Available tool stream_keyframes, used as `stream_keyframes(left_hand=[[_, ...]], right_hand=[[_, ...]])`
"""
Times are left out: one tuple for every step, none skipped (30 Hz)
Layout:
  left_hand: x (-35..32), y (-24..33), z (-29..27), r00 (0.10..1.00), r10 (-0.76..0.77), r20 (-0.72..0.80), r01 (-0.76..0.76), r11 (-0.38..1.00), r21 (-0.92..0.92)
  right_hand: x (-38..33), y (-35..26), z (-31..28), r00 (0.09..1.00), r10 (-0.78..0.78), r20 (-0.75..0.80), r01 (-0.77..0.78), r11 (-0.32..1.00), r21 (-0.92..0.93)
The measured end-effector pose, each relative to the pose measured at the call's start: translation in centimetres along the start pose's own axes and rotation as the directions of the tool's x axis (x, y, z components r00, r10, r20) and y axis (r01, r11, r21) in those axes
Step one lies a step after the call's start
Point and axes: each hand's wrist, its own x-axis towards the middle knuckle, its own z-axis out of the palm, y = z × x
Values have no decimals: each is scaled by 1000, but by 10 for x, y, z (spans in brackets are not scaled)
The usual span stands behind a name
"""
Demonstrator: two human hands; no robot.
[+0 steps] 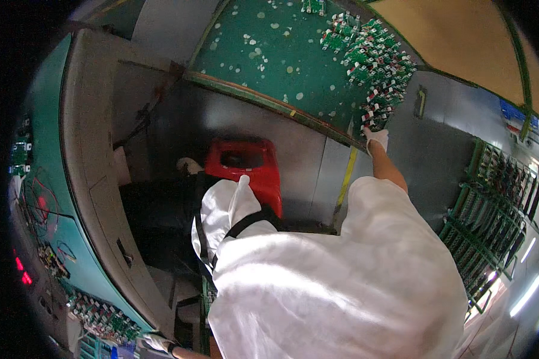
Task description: Testing electrical components on circuit boards using electronic test equipment and probes.
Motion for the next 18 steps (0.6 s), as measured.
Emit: stream_keyframes(left_hand=[[23, -30, -28, 997, 72, -15, -73, 993, -88], [8, -66, -31, 936, 285, -205, -267, 957, 112], [-4, -87, -40, 830, 552, -79, -557, 825, -94], [23, -78, -55, 843, 526, -112, -538, 825, -175], [4, -88, -52, 821, 539, -189, -547, 837, 13], [51, -23, -11, 688, 725, 32, -676, 625, 390], [26, -13, 28, 818, 542, -191, -557, 830, -31], [8, -2, 43, 927, 326, -184, -374, 816, -442], [-6, -8, 24, 993, 80, -84, -110, 879, -464], [-16, -6, 12, 971, 96, -217, -149, 958, -244], [-30, 1, 7, 981, 11, -195, -72, 948, -309], [-23, -6, -8, 977, -2, -214, -59, 959, -276], [-24, -8, -18, 972, -8, -235, -54, 965, -257], [-37, -6, -10, 976, -13, -218, -43, 967, -251], [-43, 1, -13, 968, -3, -249, -54, 973, -222], [-44, 16, -9, 969, -19, -248, -40, 972, -233], [-44, 11, 2, 962, -29, -273, -34, 974, -224], [-42, 4, 14, 956, -36, -293, -29, 977, -213]], right_hand=[[-8, -8, 18, 1000, 18, -14, -19, 999, -37], [-23, -31, 32, 999, -3, -43, -1, 997, -79], [-30, -27, 28, 975, -204, 88, 205, 979, -6], [-31, -28, 33, 982, -180, -60, 173, 979, -107], [-50, -32, 20, 925, -224, 306, 197, 974, 115], [57, 21, -8, 973, -194, 126, 194, 981, 11], [19, -54, 28, 943, -288, 169, 286, 958, 37], [5, -56, 38, 915, -338, 220, 346, 938, 3], [-9, -23, 45, 870, -395, 296, 425, 905, -39], [-22, -15, 48, 830, -437, 348, 486, 871, -67], [-34, -5, 48, 804, -466, 370, 532, 842, -97], [-22, -9, 47, 784, -486, 385, 561, 821, -107], [-25, -1, 55, 779, -496, 383, 578, 806, -132], [-7, 6, 47, 790, -506, 347, 585, 791, -179], [-5, 18, 51, 808, -496, 317, 573, 788, -225], [27, 26, 41, 833, -486, 266, 548, 791, -273], [69, 31, 32, 844, -490, 218, 536, 780, -323], [103, 57, 15, 856, -491, 165, 515, 771, -375]])
